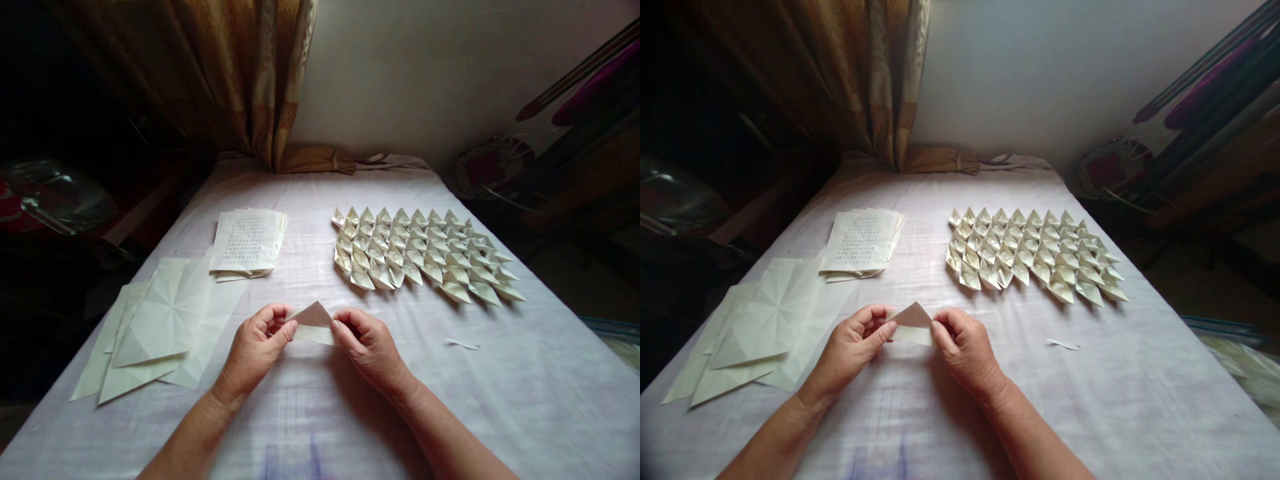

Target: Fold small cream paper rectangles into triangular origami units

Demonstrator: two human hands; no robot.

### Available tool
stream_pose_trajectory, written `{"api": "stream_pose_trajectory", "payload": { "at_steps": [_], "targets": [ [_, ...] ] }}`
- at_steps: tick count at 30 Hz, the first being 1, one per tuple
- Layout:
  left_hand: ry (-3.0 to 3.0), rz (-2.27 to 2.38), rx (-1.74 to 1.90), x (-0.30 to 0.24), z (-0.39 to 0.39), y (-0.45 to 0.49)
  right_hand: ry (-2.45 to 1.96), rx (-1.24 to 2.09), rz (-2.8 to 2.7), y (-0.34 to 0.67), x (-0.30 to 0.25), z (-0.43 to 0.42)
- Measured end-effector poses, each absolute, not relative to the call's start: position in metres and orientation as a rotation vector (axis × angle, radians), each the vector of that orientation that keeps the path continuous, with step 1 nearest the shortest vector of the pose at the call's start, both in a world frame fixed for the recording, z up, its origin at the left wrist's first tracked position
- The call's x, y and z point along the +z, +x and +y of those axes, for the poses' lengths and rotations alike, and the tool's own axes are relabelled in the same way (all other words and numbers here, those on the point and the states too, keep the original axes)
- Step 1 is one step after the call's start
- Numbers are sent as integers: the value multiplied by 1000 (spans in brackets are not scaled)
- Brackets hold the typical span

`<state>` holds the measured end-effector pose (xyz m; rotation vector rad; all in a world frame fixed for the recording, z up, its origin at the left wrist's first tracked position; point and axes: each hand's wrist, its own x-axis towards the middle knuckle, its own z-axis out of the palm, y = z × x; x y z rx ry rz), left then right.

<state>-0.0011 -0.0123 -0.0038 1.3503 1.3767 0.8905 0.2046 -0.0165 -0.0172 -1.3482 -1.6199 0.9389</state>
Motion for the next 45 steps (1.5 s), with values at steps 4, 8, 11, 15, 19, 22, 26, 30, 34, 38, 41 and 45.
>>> {"api": "stream_pose_trajectory", "payload": {
  "at_steps": [4, 8, 11, 15, 19, 22, 26, 30, 34, 38, 41, 45],
  "targets": [
    [1325, 1428, 995, -3, -13, 1, -1377, 1029, -1535, 202, -20, -17],
    [1439, 1472, 1057, -5, -17, 3, -1389, 1100, -1483, 202, -19, -16],
    [1595, 1532, 1082, -7, -20, 3, -1386, 1152, -1432, 202, -18, -15],
    [1858, 1540, 1115, -7, -22, 1, -1371, 1214, -1357, 203, -17, -14],
    [2030, 1464, 1097, -5, -20, -3, -1349, 1289, -1266, 203, -16, -13],
    [2088, 1387, 1016, -3, -17, -8, -1330, 1318, -1178, 202, -16, -12],
    [2202, 1246, 936, 2, -12, -17, -1311, 1312, -1163, 203, -14, -12],
    [2247, 1181, 987, 3, -10, -20, -1321, 1328, -1204, 205, -11, -13],
    [2262, 1167, 1136, -1, -8, -19, -1327, 1327, -1248, 208, -11, -13],
    [2139, 1281, 1185, -6, -6, -17, -1246, 1312, -1289, 209, -15, -15],
    [1971, 1419, 1132, -8, -7, -15, -1187, 1313, -1314, 207, -16, -17],
    [1756, 1485, 1021, -7, -9, -12, -1184, 1188, -1378, 203, -16, -19]
  ]
}}
